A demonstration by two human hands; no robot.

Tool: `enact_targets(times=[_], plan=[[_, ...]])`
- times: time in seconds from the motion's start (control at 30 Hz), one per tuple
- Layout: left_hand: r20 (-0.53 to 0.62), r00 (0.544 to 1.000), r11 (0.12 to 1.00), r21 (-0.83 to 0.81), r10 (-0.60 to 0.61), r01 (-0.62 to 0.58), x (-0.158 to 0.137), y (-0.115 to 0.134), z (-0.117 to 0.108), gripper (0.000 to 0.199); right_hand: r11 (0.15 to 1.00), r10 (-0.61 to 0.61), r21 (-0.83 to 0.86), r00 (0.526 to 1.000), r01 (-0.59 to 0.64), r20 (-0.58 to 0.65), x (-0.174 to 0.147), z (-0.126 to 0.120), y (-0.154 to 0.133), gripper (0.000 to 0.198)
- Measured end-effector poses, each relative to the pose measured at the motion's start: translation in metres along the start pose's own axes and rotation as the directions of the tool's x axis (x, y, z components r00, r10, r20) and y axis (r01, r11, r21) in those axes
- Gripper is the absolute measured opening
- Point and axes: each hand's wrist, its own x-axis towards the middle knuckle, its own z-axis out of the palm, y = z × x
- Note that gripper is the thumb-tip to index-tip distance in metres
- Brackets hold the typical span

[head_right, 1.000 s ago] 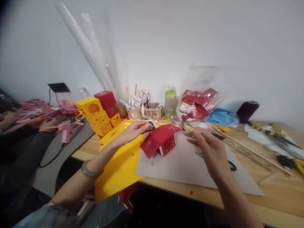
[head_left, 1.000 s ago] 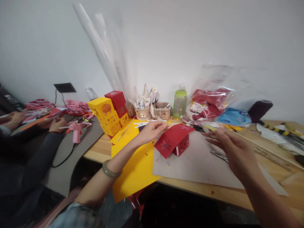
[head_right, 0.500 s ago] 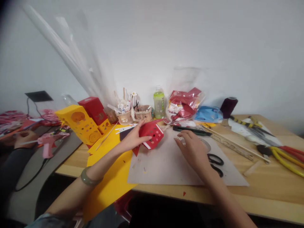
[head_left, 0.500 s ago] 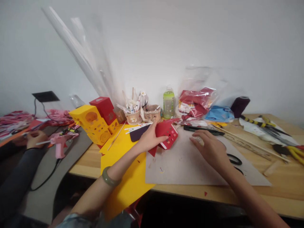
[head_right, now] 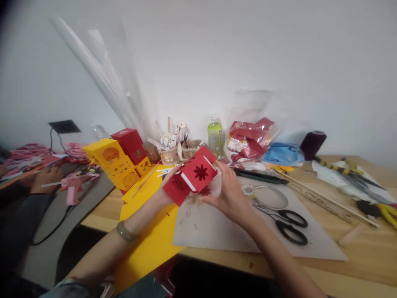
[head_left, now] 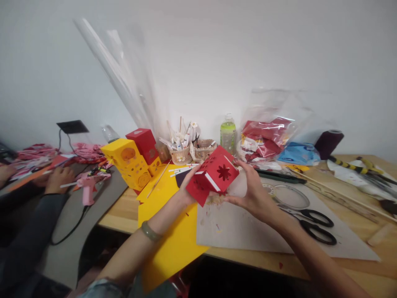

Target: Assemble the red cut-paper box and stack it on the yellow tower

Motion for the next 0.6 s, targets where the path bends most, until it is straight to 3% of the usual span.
enact_targets(times=[0.17, 0.3, 0.47, 0.6], plan=[[0.056, 0.998, 0.999, -0.047, -0.023, 0.025, 0.002, -0.001, 0.003, 0.05, 1.0, -0.005, -0.003, 0.998, 0.005, -0.058, 0.007, 0.002, -0.009, 0.096], [0.081, 0.995, 0.998, -0.027, -0.055, 0.057, 0.003, 0.011, 0.005, 0.06, 0.983, 0.09, 0.16, 0.996, -0.089, 0.002, 0.02, -0.007, -0.009, 0.079], [0.07, 0.993, 0.994, -0.055, 0.098, -0.094, 0.005, 0.029, 0.009, 0.043, 0.958, 0.165, 0.231, 0.986, -0.167, 0.031, 0.034, -0.019, 0.0, 0.057], [0.059, 0.989, 0.989, -0.074, 0.136, -0.131, 0.006, 0.033, 0.006, 0.036, 0.956, 0.173, 0.24, 0.985, -0.168, 0.002, 0.035, -0.022, 0.001, 0.043]])
